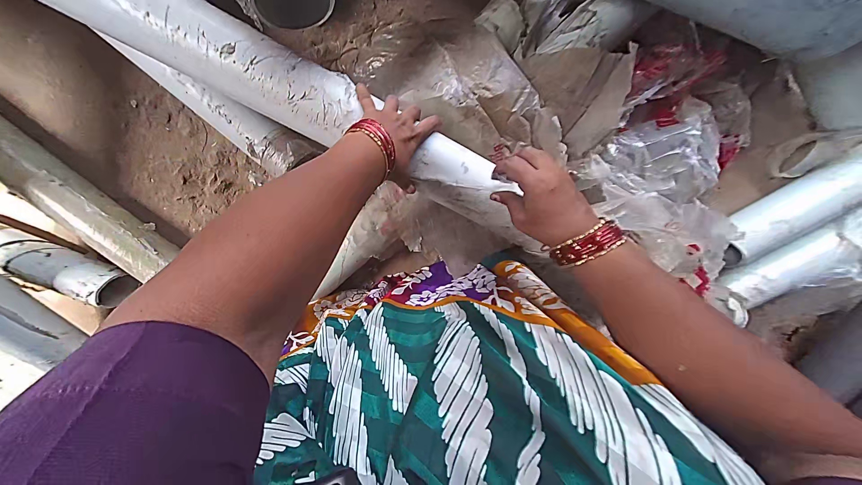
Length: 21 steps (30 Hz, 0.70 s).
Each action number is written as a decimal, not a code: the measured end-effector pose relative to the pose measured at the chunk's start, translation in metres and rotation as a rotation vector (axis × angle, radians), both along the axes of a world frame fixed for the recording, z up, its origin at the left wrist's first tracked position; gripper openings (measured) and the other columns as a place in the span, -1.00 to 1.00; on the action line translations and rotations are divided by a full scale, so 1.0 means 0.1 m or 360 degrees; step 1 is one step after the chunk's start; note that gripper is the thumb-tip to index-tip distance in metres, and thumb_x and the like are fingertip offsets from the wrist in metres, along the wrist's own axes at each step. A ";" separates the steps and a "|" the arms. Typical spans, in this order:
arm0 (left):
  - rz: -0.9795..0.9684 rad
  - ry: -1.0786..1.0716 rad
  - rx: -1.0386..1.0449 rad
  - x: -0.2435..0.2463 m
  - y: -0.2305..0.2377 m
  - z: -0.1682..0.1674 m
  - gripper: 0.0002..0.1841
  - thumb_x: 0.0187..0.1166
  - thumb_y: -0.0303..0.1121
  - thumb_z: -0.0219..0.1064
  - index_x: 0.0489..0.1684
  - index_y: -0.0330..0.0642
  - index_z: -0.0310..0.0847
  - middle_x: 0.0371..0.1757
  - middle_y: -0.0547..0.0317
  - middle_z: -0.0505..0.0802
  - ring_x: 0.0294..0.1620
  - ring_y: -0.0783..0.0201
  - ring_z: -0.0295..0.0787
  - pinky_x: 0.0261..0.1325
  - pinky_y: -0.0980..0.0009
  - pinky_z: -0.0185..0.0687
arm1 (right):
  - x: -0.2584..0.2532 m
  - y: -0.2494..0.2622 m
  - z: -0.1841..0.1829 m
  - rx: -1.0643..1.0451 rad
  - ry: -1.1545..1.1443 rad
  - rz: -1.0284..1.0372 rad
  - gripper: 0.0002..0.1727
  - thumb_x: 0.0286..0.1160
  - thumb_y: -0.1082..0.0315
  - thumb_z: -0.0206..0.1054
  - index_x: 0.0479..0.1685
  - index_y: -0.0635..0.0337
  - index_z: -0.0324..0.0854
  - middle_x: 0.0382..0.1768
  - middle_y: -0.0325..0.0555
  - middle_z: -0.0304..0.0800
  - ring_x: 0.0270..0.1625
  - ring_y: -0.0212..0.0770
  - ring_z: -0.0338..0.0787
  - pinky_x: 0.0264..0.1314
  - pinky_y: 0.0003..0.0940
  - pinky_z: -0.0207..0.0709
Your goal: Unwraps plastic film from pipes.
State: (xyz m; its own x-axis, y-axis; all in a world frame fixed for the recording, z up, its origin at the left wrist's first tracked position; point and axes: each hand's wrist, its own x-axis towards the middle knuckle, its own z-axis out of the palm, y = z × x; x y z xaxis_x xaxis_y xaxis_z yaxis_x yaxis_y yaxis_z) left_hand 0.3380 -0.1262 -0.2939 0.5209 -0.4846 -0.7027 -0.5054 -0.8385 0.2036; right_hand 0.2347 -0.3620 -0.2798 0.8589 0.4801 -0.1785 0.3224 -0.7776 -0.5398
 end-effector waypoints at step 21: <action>0.0192 0.0137 0.0033 -0.08 -0.06 0.01 0.43 0.01 -0.14 0.84 0.98 0.09 -0.28 0.74 -0.29 0.38 0.66 -0.51 0.28 0.44 -0.82 -0.21 | -0.27 -0.30 -0.06 0.0395 0.0181 0.0147 -0.87 0.15 0.71 0.29 -0.49 0.42 0.74 -0.37 0.20 0.82 -0.16 0.13 0.81 0.03 0.01 0.61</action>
